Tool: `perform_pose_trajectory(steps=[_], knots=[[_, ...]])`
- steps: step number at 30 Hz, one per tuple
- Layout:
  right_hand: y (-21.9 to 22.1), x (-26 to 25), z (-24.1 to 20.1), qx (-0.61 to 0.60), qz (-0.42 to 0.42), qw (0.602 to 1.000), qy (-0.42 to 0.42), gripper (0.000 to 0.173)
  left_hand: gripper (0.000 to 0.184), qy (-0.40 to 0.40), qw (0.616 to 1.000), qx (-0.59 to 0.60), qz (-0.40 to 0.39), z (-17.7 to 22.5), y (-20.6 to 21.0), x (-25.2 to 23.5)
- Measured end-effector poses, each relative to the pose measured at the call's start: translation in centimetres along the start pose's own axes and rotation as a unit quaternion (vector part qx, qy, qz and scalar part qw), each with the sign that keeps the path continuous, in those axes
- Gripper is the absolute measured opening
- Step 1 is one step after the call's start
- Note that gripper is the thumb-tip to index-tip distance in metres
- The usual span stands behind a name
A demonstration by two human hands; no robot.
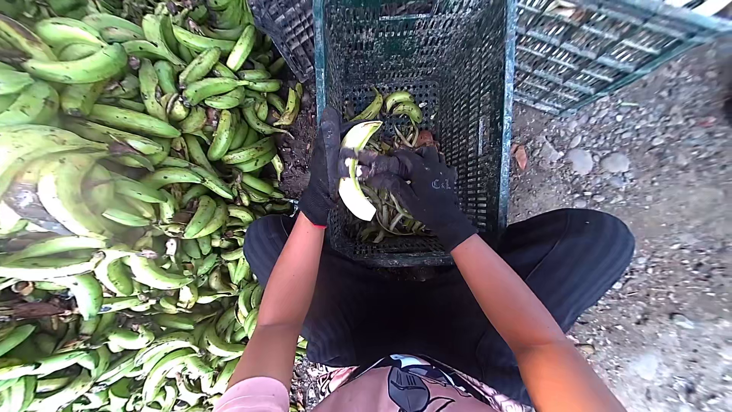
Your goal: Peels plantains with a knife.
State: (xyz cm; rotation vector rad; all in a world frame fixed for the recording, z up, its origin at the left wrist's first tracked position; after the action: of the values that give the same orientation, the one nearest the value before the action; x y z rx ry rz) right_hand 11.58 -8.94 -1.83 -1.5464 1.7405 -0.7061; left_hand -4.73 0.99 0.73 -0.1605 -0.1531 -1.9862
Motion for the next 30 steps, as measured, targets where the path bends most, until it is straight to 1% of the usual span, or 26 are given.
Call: perform_pose_trajectory(steps=[2, 3, 5, 6, 8, 10, 13, 15, 16, 18, 19, 20, 21, 23, 24, 26, 27, 28, 29, 30], knots=[[-0.2, -1.0, 0.3, -0.041, 0.017, 0.997, 0.066, 0.056, 0.066, -0.01, 1.0, 0.007, 0.023, 0.0, 0.7, 0.0], [-0.3, -1.5, 0.9, -0.088, 0.024, 0.991, 0.097, 0.052, 0.065, -0.02, 0.999, 0.007, 0.032, 0.1, 1.0, 0.3], [-0.2, -2.1, 3.1, -0.197, 0.042, 0.971, 0.132, 0.055, 0.058, -0.008, 0.998, -0.037, 0.049, 0.8, 1.4, 1.3], [0.1, -2.0, 4.0, -0.246, 0.049, 0.957, 0.146, 0.056, 0.057, -0.009, 0.998, -0.039, 0.043, 1.0, 1.4, 1.5], [0.0, -1.8, 4.5, -0.309, 0.082, 0.934, 0.163, 0.052, 0.061, -0.031, 0.999, 0.029, 0.008, 0.9, 1.1, 1.0], [-0.7, -1.0, 4.3, -0.34, 0.103, 0.924, 0.14, 0.045, 0.065, -0.057, 0.996, 0.071, -0.021, 0.5, 0.6, 0.7], [-2.3, -0.2, 4.3, -0.337, 0.117, 0.93, 0.086, 0.048, 0.066, -0.057, 0.994, 0.092, -0.017, 0.6, 0.2, 0.0], [-3.1, 0.3, 4.5, -0.316, 0.12, 0.94, 0.051, 0.046, 0.058, -0.035, 0.996, 0.078, -0.019, 0.8, -0.2, 0.0], [-3.5, 0.8, 4.7, -0.3, 0.111, 0.947, 0.041, 0.045, 0.048, -0.019, 0.998, 0.048, -0.023, 1.0, -0.3, 0.2], [-4.5, 2.0, 5.4, -0.251, 0.061, 0.965, 0.053, 0.053, 0.029, -0.018, 0.997, -0.066, -0.029, 1.7, -0.5, 0.8], [-5.1, 2.8, 5.7, -0.216, 0.024, 0.973, 0.074, 0.057, 0.029, -0.038, 0.987, -0.149, -0.036, 1.8, -0.7, 1.1], [-5.7, 3.6, 6.1, -0.182, -0.014, 0.978, 0.097, 0.057, 0.034, -0.073, 0.967, -0.239, -0.044, 1.7, -0.8, 1.3], [-6.0, 4.5, 6.7, -0.142, -0.05, 0.981, 0.12, 0.058, 0.038, -0.108, 0.938, -0.325, -0.058, 1.3, -0.8, 1.3], [-5.7, 6.4, 8.1, -0.057, -0.117, 0.979, 0.157, 0.064, 0.042, -0.159, 0.86, -0.473, -0.107, -0.4, -0.7, 0.8], [-5.6, 7.2, 8.1, -0.03, -0.146, 0.974, 0.17, 0.064, 0.044, -0.182, 0.82, -0.525, -0.135, -1.1, -0.4, 0.3], [-5.2, 7.9, 7.6, -0.015, -0.21, 0.958, 0.196, 0.069, 0.054, -0.238, 0.738, -0.608, -0.173, -0.4, 1.0, -1.0], [-4.9, 8.1, 7.4, -0.017, -0.233, 0.952, 0.199, 0.071, 0.058, -0.242, 0.72, -0.628, -0.172, 0.6, 1.9, -1.9], [-4.7, 8.3, 7.3, -0.027, -0.241, 0.949, 0.2, 0.071, 0.06, -0.222, 0.734, -0.623, -0.156, 1.9, 2.8, -3.1], [-4.5, 8.4, 7.2, -0.041, -0.241, 0.949, 0.199, 0.069, 0.057, -0.176, 0.779, -0.59, -0.12, 3.4, 3.7, -4.5], [-4.5, 8.4, 7.3, -0.059, -0.243, 0.947, 0.199, 0.068, 0.05, -0.118, 0.823, -0.55, -0.079, 5.2, 5.0, -6.2]])
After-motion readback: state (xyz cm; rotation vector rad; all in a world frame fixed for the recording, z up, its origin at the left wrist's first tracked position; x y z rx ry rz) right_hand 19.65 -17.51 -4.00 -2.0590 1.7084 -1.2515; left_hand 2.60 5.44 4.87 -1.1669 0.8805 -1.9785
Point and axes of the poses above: each hand's wrist, its own x-axis away from the middle knuckle, its own y-axis out of the palm, z = x × y, the point moved 1 cm from there along -x, towards the middle knuckle, and after that the axes turned 11 degrees about -y, right-handed, at the moved point
